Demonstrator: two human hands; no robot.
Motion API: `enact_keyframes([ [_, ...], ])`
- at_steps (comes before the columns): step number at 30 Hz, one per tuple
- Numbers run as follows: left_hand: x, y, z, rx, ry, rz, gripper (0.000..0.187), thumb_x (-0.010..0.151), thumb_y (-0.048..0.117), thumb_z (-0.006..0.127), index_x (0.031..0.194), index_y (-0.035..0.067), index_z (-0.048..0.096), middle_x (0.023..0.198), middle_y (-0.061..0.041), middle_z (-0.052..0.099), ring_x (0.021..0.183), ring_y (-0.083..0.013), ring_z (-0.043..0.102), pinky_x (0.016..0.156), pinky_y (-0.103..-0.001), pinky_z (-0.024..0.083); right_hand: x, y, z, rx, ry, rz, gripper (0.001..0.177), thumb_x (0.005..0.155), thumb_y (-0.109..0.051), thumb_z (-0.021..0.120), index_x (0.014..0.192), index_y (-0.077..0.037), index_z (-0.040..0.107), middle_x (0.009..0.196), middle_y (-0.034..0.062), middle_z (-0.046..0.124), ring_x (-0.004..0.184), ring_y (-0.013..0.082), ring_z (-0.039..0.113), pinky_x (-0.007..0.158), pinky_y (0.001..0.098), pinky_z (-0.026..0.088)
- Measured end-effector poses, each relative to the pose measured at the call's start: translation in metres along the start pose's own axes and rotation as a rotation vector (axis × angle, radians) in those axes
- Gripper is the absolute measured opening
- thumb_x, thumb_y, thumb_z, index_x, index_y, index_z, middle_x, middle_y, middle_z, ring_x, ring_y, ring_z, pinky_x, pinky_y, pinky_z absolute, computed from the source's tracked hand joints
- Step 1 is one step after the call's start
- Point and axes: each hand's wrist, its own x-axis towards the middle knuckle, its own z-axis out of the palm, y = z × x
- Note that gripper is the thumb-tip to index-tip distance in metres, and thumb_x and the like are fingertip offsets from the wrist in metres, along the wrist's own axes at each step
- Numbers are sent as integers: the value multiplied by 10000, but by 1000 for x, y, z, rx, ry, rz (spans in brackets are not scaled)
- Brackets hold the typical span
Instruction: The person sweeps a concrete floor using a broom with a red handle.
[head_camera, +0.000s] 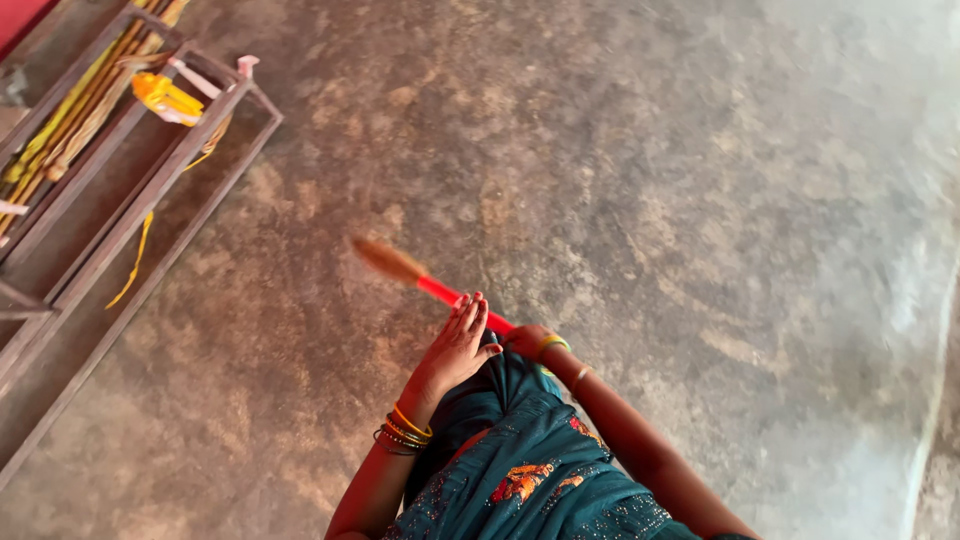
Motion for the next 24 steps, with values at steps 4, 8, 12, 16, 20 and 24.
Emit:
enact_keyframes([
  [4,-11,-24,-4,-58,-23,-102,961,956,591,552,1579,-46,192,1679,-241,147,1557,-400,158,1246,-494,188,41,-29,6,-207,-112,-126,318,857,-363,655,1121,-237,781,1105,86,759,1047,317,703,916,435,550],
  [8,-17,-45,-10,-107,-24,-127,957,960,584,554,1582,-46,190,1682,-249,140,1555,-412,146,1244,-490,204,39,-23,7,-195,-57,-206,324,874,-422,654,1106,-235,780,1104,90,748,1020,342,697,907,460,538],
  [12,-10,-65,-18,-96,4,-88,962,960,578,561,1587,-49,188,1674,-255,152,1554,-422,143,1242,-506,200,-21,34,4,30,25,260,292,897,-331,728,1188,-340,755,1158,64,748,1036,294,725,909,428,560],
  [16,2,-86,-33,-47,-14,-89,961,957,597,551,1586,-33,191,1672,-246,152,1555,-411,150,1249,-500,193,-69,127,27,209,161,597,347,847,-208,771,1180,-298,799,958,86,802,814,225,745,782,384,573],
  [20,14,-107,-49,-32,-1,-49,953,973,608,514,1595,-33,180,1685,-248,132,1561,-416,139,1251,-503,186,-87,178,29,887,442,834,348,838,-45,725,1164,-129,815,745,91,661,546,203,565,474,394,499],
  [24,13,-118,-58,-47,12,-27,964,980,618,493,1599,-39,155,1692,-252,115,1564,-418,134,1261,-500,185,-59,149,-13,843,608,1063,262,900,-167,728,1151,-139,799,773,81,678,559,196,610,495,383,518],
])
